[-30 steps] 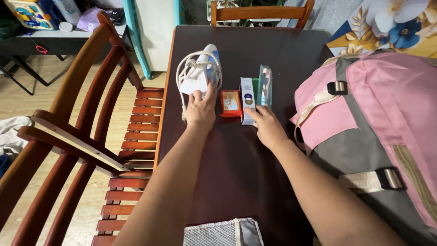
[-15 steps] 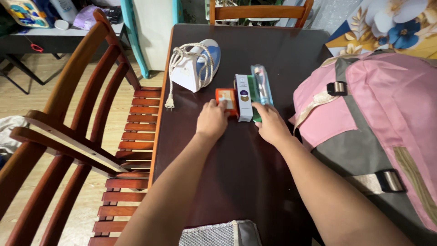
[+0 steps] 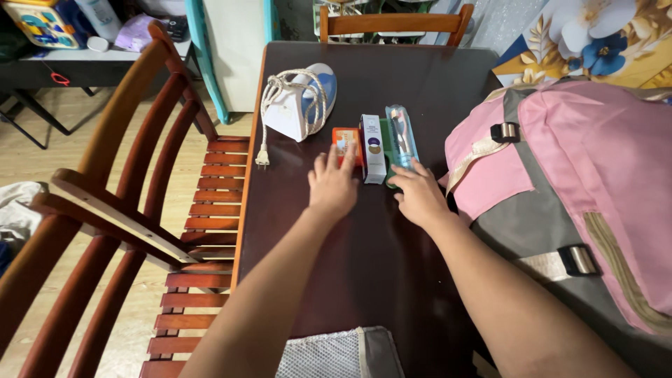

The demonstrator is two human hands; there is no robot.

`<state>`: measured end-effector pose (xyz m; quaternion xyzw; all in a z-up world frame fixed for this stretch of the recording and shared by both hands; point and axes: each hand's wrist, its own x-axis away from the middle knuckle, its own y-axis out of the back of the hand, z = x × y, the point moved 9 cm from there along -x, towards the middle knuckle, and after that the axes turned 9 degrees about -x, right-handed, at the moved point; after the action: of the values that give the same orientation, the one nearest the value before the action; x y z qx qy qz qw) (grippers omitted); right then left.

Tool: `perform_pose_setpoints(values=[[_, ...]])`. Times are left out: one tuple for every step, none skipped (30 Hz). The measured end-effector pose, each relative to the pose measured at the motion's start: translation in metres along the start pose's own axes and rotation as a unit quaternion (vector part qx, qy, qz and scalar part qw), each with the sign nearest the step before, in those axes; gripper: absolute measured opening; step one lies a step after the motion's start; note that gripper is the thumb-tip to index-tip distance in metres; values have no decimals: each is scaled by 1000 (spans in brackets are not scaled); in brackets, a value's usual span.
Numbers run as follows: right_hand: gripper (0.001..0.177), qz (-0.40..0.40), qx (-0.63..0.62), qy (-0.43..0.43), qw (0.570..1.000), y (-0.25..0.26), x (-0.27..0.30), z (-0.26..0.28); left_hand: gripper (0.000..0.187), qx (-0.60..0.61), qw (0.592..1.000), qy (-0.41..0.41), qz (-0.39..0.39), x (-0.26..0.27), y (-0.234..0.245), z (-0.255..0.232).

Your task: The person unpacks a pink duffel bag on a wooden table, removing a clothes iron and a toiletry kit. They then open the toiletry kit and take out various items, including a toothbrush, toothpaste, a comb, and small bottles, placing them on the table.

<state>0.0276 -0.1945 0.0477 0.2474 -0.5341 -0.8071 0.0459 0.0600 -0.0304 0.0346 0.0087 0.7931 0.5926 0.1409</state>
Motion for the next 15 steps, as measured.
perform_pose_setpoints(values=[[32, -13, -9, 0, 1000, 2, 3, 3, 89, 27, 999, -11, -24, 9, 9, -9], [33, -26, -17, 0, 1000, 4, 6, 6, 90, 55, 997, -22, -49, 20, 18, -18], [33, -39, -26, 0, 999, 6, 9, 10, 83, 83, 993, -34, -78, 31, 30, -27], [34, -58, -50, -4, 997, 9, 14, 13, 76, 111, 987, -47, -107, 44, 42, -37], [34, -78, -74, -9, 994, 13, 19, 16, 70, 139, 979, -60, -135, 58, 56, -46], [34, -98, -98, -14, 990, 17, 23, 19, 53, 176, 973, -55, -136, 72, 64, -54], [34, -106, -101, -22, 989, 23, 28, 20, 36, 213, 967, -50, -134, 88, 72, -61], [34, -114, -103, -30, 988, 30, 32, 21, 21, 249, 958, -45, -132, 105, 81, -70], [34, -121, -106, -39, 986, 37, 37, 22, 13, 285, 948, -49, -131, 125, 89, -82], [34, -119, -124, -61, 983, 43, 41, 21, 11, 321, 937, -53, -131, 146, 96, -92], [34, -117, -140, -82, 980, 50, 44, 20, 13, 336, 935, -95, -70, 169, 96, -111], [34, -114, -156, -103, 976, 58, 47, 21, 15, 349, 927, -136, -9, 196, 96, -129], [34, -114, -164, -95, 975, 67, 50, 28, 20, 351, 914, -186, 79, 228, 91, -153], [34, -115, -172, -87, 974, 78, 54, 36, 26, 350, 891, -235, 166, 262, 88, -175], [34, -115, -180, -78, 974, 89, 58, 42, 42, 333, 883, -259, 207, 293, 88, -188]])
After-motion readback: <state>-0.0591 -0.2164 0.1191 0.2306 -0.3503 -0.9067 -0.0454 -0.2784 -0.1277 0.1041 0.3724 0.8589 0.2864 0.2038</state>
